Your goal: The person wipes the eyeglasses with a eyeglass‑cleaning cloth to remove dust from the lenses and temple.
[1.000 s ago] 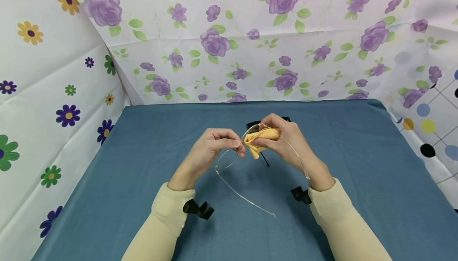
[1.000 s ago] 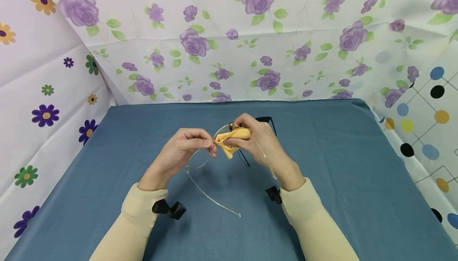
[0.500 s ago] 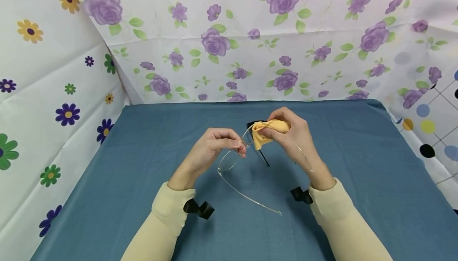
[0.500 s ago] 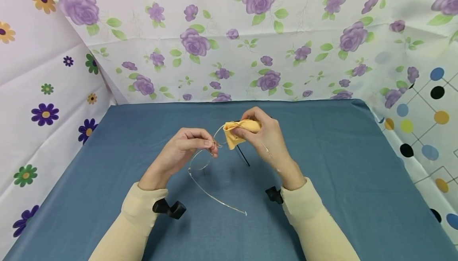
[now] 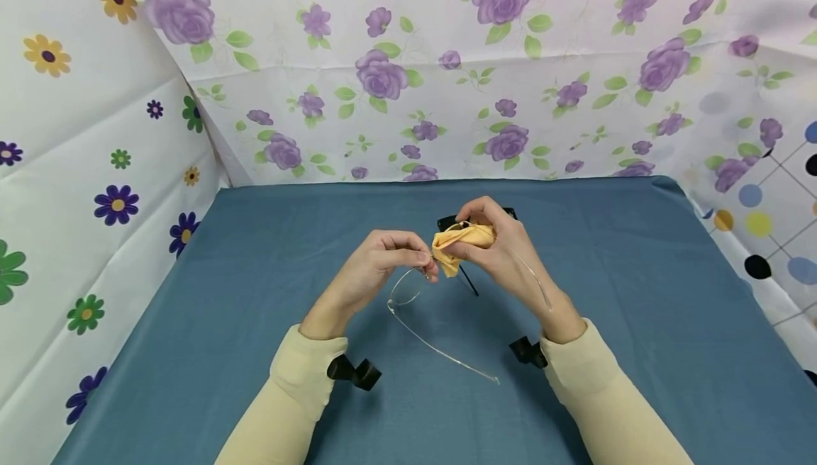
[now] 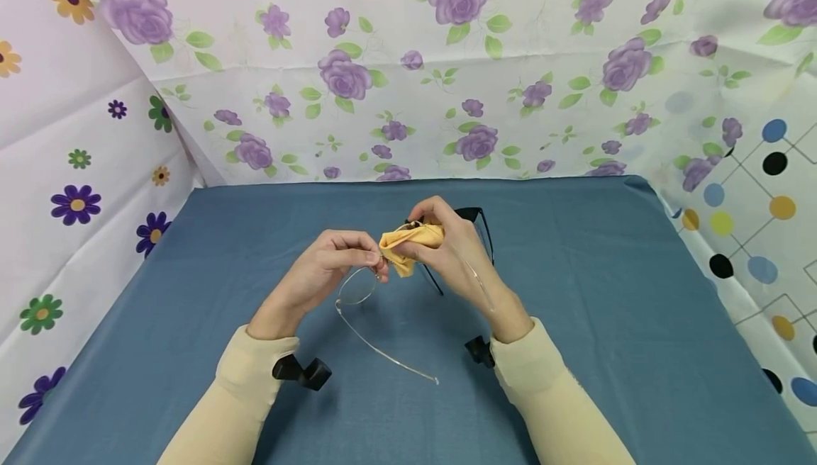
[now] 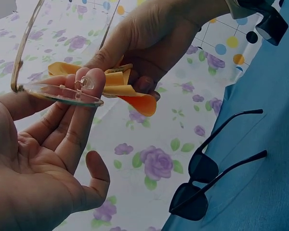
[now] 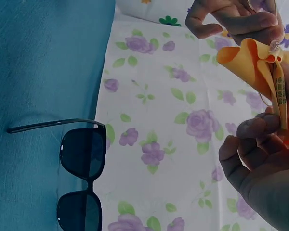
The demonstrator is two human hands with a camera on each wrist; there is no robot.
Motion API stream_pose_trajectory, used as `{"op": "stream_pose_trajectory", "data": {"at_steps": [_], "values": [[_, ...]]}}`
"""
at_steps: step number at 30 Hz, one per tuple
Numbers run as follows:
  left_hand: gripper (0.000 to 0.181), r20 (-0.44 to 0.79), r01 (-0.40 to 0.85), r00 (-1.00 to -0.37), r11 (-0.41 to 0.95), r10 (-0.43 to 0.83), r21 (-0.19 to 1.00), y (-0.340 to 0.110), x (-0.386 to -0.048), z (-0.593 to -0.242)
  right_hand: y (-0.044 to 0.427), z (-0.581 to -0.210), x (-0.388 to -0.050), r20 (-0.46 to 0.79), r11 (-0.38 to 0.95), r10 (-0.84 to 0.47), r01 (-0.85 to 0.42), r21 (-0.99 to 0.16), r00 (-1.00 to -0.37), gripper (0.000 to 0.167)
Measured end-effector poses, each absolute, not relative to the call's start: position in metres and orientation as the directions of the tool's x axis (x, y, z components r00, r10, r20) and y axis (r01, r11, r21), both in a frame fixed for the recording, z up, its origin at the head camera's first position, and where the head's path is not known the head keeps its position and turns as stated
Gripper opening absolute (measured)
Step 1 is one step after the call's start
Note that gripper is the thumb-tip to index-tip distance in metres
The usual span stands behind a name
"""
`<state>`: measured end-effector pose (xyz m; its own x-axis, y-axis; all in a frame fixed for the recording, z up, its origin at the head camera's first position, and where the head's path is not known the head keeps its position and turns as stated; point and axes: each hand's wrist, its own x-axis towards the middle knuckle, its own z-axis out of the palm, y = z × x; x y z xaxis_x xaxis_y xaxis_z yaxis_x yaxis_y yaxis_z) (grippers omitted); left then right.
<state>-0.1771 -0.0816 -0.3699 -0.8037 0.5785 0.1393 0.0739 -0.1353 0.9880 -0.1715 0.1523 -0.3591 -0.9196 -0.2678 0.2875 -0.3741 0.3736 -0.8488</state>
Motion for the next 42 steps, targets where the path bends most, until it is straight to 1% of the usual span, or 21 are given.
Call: {"op": "stream_pose_trajectory", "data": {"at_steps": [3, 9, 14, 17, 20, 23, 27, 30, 35, 39, 42], "values": [[0.019, 0.134, 0.073, -0.808, -0.128, 0.574, 0.989, -0.0826, -0.1771, -0.3714, 0.1505, -0.3601, -0.1713, 0.296, 0.368, -0.308, -0.400, -0.839, -0.904, 0.036], [0.018, 0.132, 0.073, -0.808, -0.124, 0.574, 0.990, -0.0844, -0.1759, -0.3716, 0.1509, -0.3584, -0.1714, 0.282, 0.365, -0.351, -0.408, -0.837, -0.893, 0.035], [0.020, 0.145, 0.079, -0.807, -0.139, 0.572, 0.987, -0.0859, -0.1752, -0.3722, 0.1537, -0.3575, -0.1725, 0.306, 0.434, -0.371, -0.455, -0.778, -0.877, 0.034], [0.021, 0.154, 0.082, -0.813, -0.151, 0.562, 0.985, -0.0873, -0.1749, -0.3726, 0.1547, -0.3581, -0.1733, 0.333, 0.480, -0.359, -0.478, -0.736, -0.872, 0.034], [0.022, 0.156, 0.081, -0.817, -0.156, 0.556, 0.984, -0.0886, -0.1749, -0.3727, 0.1555, -0.3587, -0.1733, 0.350, 0.499, -0.337, -0.481, -0.721, -0.874, 0.033], [0.022, 0.154, 0.080, -0.814, -0.154, 0.560, 0.985, -0.0890, -0.1752, -0.3717, 0.1563, -0.3579, -0.1726, 0.370, 0.479, -0.295, -0.471, -0.741, -0.881, 0.029], [0.021, 0.150, 0.078, -0.810, -0.150, 0.567, 0.986, -0.0877, -0.1764, -0.3699, 0.1574, -0.3564, -0.1717, 0.402, 0.414, -0.221, -0.459, -0.786, -0.888, 0.025], [0.022, 0.141, 0.070, -0.810, -0.146, 0.569, 0.987, -0.0864, -0.1770, -0.3695, 0.1569, -0.3563, -0.1712, 0.392, 0.359, -0.197, -0.438, -0.824, -0.899, 0.025], [0.022, 0.131, 0.063, -0.813, -0.139, 0.568, 0.988, -0.0843, -0.1771, -0.3703, 0.1538, -0.3580, -0.1702, 0.330, 0.315, -0.201, -0.380, -0.870, -0.922, 0.024], [0.021, 0.126, 0.063, -0.809, -0.128, 0.574, 0.990, -0.0828, -0.1779, -0.3708, 0.1523, -0.3586, -0.1694, 0.289, 0.339, -0.217, -0.350, -0.873, -0.932, 0.028], [0.020, 0.124, 0.061, -0.807, -0.128, 0.577, 0.990, -0.0820, -0.1782, -0.3710, 0.1510, -0.3590, -0.1695, 0.281, 0.358, -0.250, -0.358, -0.862, -0.926, 0.033]]}}
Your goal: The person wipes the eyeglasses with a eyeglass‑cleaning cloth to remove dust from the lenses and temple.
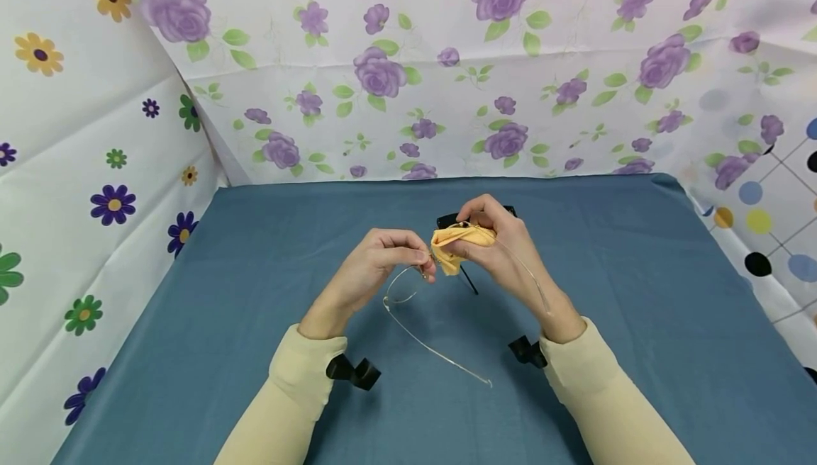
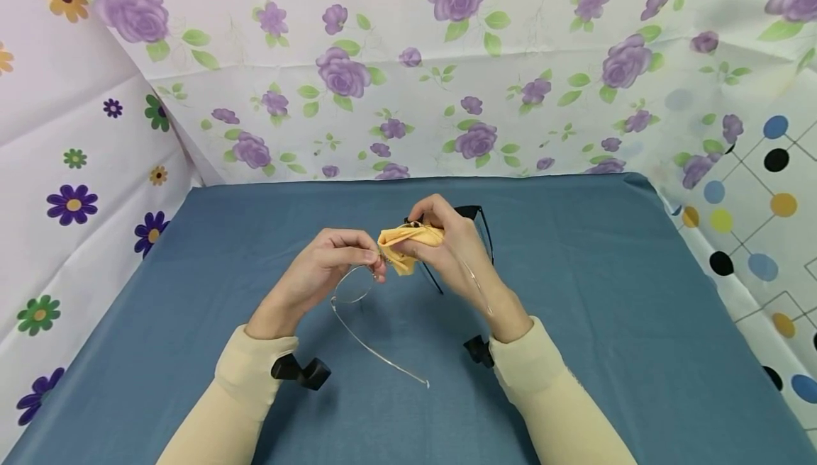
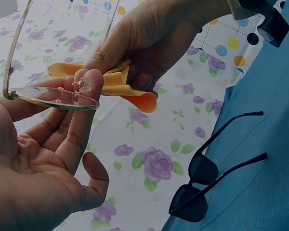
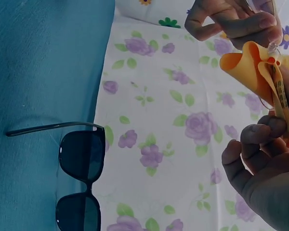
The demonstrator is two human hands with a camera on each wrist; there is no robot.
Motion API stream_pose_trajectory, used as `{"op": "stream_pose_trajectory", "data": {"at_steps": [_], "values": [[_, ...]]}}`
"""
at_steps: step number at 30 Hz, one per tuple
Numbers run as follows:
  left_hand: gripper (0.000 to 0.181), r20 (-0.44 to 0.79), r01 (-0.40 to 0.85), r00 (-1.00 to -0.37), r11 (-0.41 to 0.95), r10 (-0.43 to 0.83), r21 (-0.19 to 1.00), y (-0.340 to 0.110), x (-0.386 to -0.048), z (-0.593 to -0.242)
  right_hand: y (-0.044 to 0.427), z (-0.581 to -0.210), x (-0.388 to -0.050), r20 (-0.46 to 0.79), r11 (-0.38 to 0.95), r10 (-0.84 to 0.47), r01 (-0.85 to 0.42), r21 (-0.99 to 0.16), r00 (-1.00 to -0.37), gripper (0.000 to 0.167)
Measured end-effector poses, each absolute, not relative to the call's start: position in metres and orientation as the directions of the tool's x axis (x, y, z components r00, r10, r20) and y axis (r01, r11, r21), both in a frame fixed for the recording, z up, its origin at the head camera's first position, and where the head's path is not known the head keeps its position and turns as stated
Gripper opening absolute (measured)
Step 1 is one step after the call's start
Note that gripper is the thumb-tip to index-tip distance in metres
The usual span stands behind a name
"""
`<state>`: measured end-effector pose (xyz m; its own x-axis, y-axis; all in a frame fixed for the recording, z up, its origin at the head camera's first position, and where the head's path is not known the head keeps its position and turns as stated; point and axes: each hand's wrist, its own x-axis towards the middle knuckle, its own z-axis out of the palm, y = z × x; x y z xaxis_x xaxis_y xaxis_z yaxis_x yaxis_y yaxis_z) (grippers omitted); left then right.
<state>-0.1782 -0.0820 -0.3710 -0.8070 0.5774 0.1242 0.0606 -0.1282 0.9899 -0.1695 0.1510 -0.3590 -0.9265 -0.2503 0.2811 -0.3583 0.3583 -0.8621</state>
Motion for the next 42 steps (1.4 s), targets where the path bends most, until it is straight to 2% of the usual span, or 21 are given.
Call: {"op": "stream_pose_trajectory", "data": {"at_steps": [14, 20, 28, 42], "values": [[0.023, 0.155, 0.087, -0.809, -0.145, 0.567, 0.986, -0.0820, -0.1785, -0.3723, 0.1550, -0.3582, -0.1729, 0.303, 0.430, -0.329, -0.427, -0.795, -0.895, 0.040], [0.022, 0.141, 0.073, -0.816, -0.142, 0.561, 0.987, -0.0845, -0.1773, -0.3704, 0.1559, -0.3578, -0.1727, 0.309, 0.472, -0.261, -0.400, -0.785, -0.915, 0.033], [0.022, 0.133, 0.062, -0.811, -0.142, 0.569, 0.988, -0.0835, -0.1785, -0.3700, 0.1575, -0.3602, -0.1716, 0.382, 0.404, -0.161, -0.414, -0.816, -0.910, 0.024], [0.022, 0.144, 0.074, -0.815, -0.146, 0.562, 0.987, -0.0856, -0.1791, -0.3698, 0.1602, -0.3607, -0.1755, 0.370, 0.441, -0.162, -0.403, -0.802, -0.915, 0.023]]}}
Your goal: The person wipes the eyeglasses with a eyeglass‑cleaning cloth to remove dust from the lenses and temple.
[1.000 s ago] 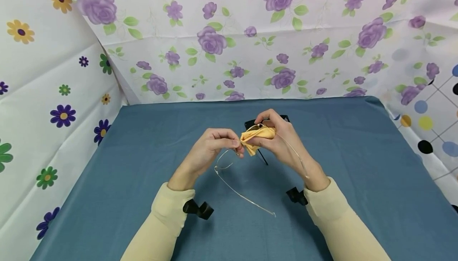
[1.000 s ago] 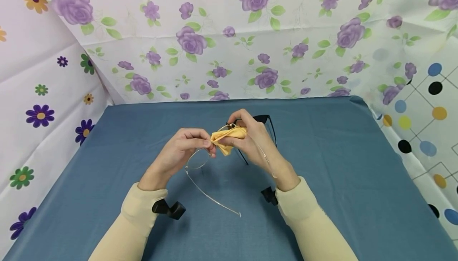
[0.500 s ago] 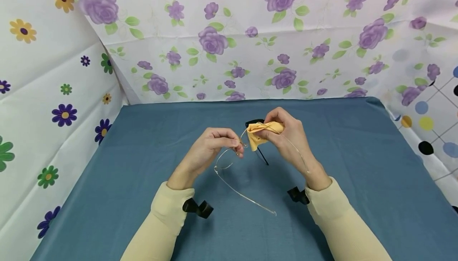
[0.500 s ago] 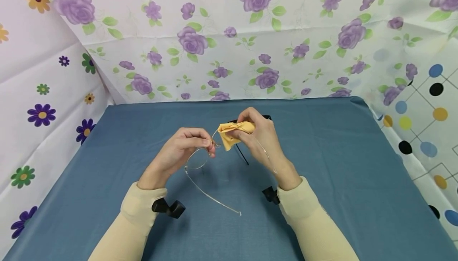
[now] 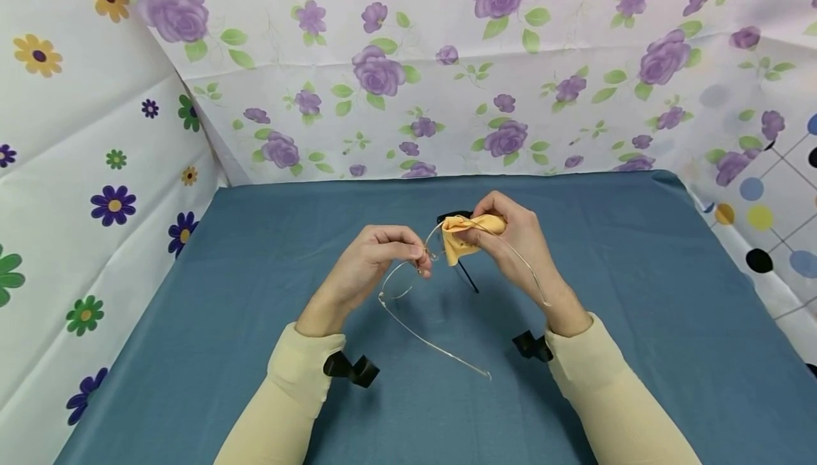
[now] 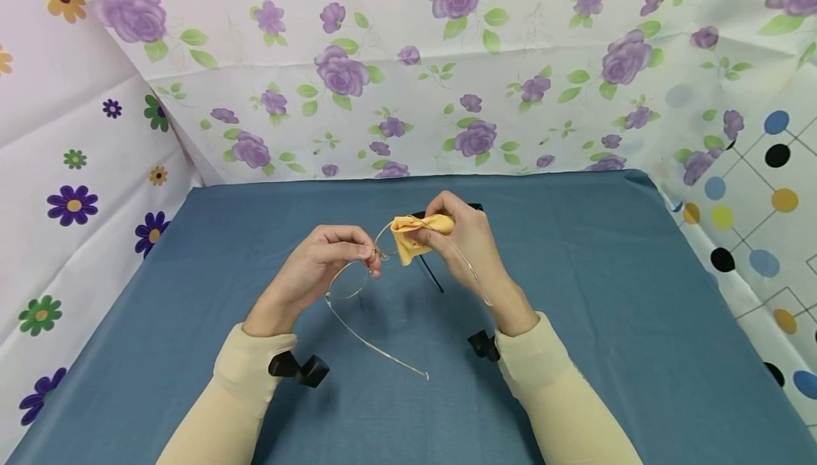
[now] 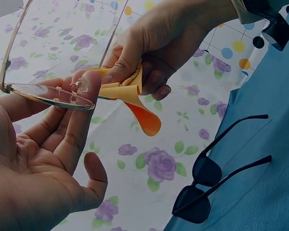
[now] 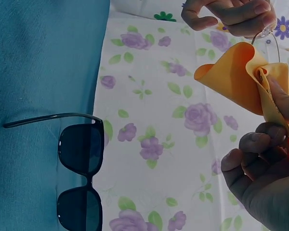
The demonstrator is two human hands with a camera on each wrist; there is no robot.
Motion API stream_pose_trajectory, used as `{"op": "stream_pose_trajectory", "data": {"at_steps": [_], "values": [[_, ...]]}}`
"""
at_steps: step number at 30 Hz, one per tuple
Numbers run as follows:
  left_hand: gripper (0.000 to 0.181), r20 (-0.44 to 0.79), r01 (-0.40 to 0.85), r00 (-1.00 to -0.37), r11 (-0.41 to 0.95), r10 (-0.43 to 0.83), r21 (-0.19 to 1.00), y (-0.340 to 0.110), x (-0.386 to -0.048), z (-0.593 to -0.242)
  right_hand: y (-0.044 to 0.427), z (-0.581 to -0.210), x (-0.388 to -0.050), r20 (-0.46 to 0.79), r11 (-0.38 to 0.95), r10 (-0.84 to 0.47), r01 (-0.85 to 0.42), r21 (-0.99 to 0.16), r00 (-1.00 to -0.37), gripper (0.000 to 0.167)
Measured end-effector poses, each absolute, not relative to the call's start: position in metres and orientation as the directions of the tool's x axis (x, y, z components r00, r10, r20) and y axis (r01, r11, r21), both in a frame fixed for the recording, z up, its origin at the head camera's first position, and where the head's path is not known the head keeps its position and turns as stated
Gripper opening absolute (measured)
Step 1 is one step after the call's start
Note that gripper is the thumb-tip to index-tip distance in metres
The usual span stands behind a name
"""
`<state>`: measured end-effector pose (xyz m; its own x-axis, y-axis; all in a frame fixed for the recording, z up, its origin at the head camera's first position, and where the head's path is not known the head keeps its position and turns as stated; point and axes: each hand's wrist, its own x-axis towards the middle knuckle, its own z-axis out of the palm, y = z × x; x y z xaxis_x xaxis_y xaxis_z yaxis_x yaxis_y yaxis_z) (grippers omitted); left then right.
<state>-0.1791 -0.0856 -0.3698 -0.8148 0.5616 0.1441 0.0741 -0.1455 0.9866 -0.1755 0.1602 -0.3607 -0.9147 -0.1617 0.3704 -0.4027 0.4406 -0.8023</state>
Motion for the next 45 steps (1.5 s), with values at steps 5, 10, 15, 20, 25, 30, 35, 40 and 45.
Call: {"op": "stream_pose_trajectory", "data": {"at_steps": [5, 10, 15, 20, 25, 30, 35, 40, 45], "values": [[0.021, 0.160, 0.083, -0.829, -0.166, 0.536, 0.983, -0.086, -0.179, -0.369, 0.167, -0.360, -0.178, 0.352, 0.459, -0.187, -0.399, -0.794, -0.917, 0.024], [0.020, 0.202, 0.099, -0.857, -0.233, 0.474, 0.967, -0.083, -0.180, -0.370, 0.182, -0.360, -0.182, 0.304, 0.375, -0.303, -0.406, -0.834, -0.903, 0.022], [0.023, 0.226, 0.112, -0.886, -0.285, 0.404, 0.952, -0.078, -0.179, -0.373, 0.178, -0.362, -0.181, 0.229, 0.233, -0.505, -0.387, -0.892, -0.832, 0.022], [0.026, 0.247, 0.113, -0.896, -0.348, 0.369, 0.931, -0.076, -0.177, -0.373, 0.155, -0.370, -0.177, 0.173, 0.187, -0.560, -0.327, -0.926, -0.811, 0.025], [0.032, 0.268, 0.111, -0.895, -0.405, 0.356, 0.908, -0.075, -0.175, -0.373, 0.141, -0.380, -0.175, 0.136, 0.189, -0.520, -0.269, -0.944, -0.843, 0.026], [0.034, 0.279, 0.109, -0.894, -0.434, 0.351, 0.894, -0.074, -0.174, -0.372, 0.135, -0.382, -0.174, 0.074, 0.211, -0.481, -0.198, -0.957, -0.874, 0.030], [0.034, 0.287, 0.112, -0.890, -0.439, 0.354, 0.891, -0.072, -0.173, -0.373, 0.133, -0.380, -0.173, 0.069, 0.232, -0.436, -0.187, -0.955, -0.897, 0.026], [0.034, 0.296, 0.124, -0.893, -0.447, 0.340, 0.886, -0.072, -0.172, -0.373, 0.128, -0.380, -0.171, 0.091, 0.214, -0.402, -0.190, -0.958, -0.911, 0.025], [0.034, 0.309, 0.131, -0.898, -0.478, 0.315, 0.868, -0.070, -0.172, -0.374, 0.122, -0.384, -0.168, 0.122, 0.173, -0.402, -0.206, -0.963, -0.907, 0.028]]}}
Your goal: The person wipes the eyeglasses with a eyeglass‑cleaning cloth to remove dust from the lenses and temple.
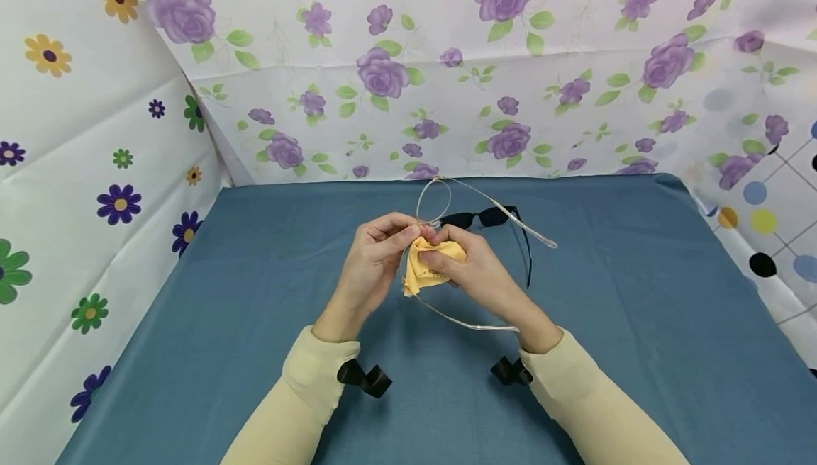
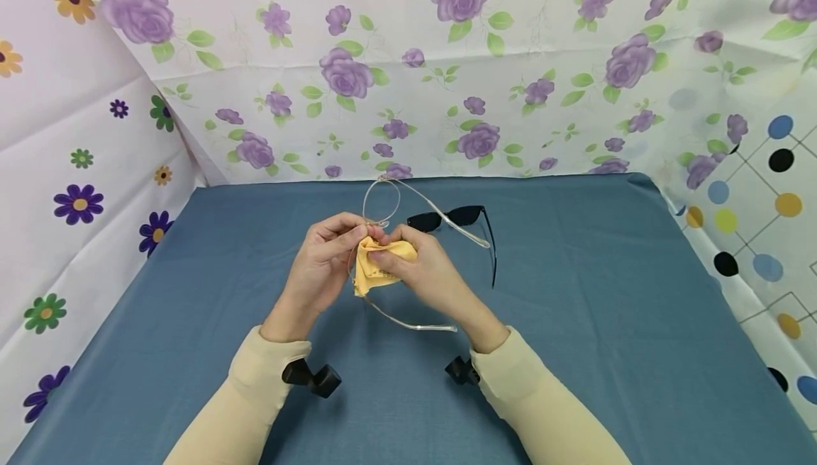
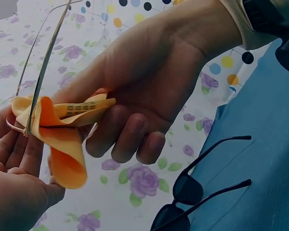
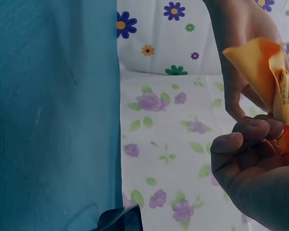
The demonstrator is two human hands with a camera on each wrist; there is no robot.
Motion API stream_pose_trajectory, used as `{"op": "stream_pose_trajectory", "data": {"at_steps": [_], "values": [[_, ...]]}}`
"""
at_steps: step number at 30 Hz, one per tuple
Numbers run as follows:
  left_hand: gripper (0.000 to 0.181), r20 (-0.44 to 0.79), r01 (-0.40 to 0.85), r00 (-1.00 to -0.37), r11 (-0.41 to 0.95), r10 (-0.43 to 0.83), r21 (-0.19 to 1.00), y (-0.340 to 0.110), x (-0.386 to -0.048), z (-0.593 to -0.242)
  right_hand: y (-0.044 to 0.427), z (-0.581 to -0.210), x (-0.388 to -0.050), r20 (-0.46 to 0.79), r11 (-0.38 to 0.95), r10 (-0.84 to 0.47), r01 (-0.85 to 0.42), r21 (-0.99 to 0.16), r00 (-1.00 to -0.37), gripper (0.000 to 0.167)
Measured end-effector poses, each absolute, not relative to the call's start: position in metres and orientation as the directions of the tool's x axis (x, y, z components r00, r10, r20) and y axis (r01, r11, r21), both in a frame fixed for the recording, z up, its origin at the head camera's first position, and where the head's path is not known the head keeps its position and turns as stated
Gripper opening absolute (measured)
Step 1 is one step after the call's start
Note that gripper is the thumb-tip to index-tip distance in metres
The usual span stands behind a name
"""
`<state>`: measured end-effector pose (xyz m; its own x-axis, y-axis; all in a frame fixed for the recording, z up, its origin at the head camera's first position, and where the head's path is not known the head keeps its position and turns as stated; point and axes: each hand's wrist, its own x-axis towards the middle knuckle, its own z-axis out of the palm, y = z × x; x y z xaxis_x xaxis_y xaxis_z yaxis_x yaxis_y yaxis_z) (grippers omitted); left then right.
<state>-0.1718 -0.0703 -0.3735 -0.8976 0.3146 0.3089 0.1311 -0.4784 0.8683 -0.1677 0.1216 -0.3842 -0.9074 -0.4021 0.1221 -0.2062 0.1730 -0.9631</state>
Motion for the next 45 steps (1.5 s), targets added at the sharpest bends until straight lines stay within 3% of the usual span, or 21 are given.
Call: {"op": "stream_pose_trajectory", "data": {"at_steps": [7, 16, 28, 40, 45], "values": [[0.034, 0.322, 0.129, -0.897, -0.519, 0.302, 0.845, -0.064, -0.171, -0.376, 0.118, -0.386, -0.165, 0.142, 0.170, -0.376, -0.219, -0.961, -0.916, 0.038], [0.032, 0.342, 0.151, -0.896, -0.532, 0.282, 0.833, -0.058, -0.169, -0.378, 0.123, -0.383, -0.165, 0.135, 0.176, -0.381, -0.216, -0.961, -0.914, 0.031], [0.014, 0.395, 0.206, -0.877, -0.527, 0.275, 0.825, -0.058, -0.169, -0.384, 0.121, -0.381, -0.166, 0.126, 0.250, -0.403, -0.242, -0.938, -0.906, 0.037], [0.032, 0.381, 0.233, -0.891, -0.468, 0.249, 0.852, -0.061, -0.169, -0.380, 0.124, -0.380, -0.170, 0.113, 0.341, -0.407, -0.265, -0.902, -0.906, 0.029], [0.034, 0.380, 0.236, -0.892, -0.464, 0.245, 0.854, -0.063, -0.170, -0.379, 0.128, -0.377, -0.171, 0.139, 0.304, -0.371, -0.261, -0.916, -0.918, 0.024]]}}
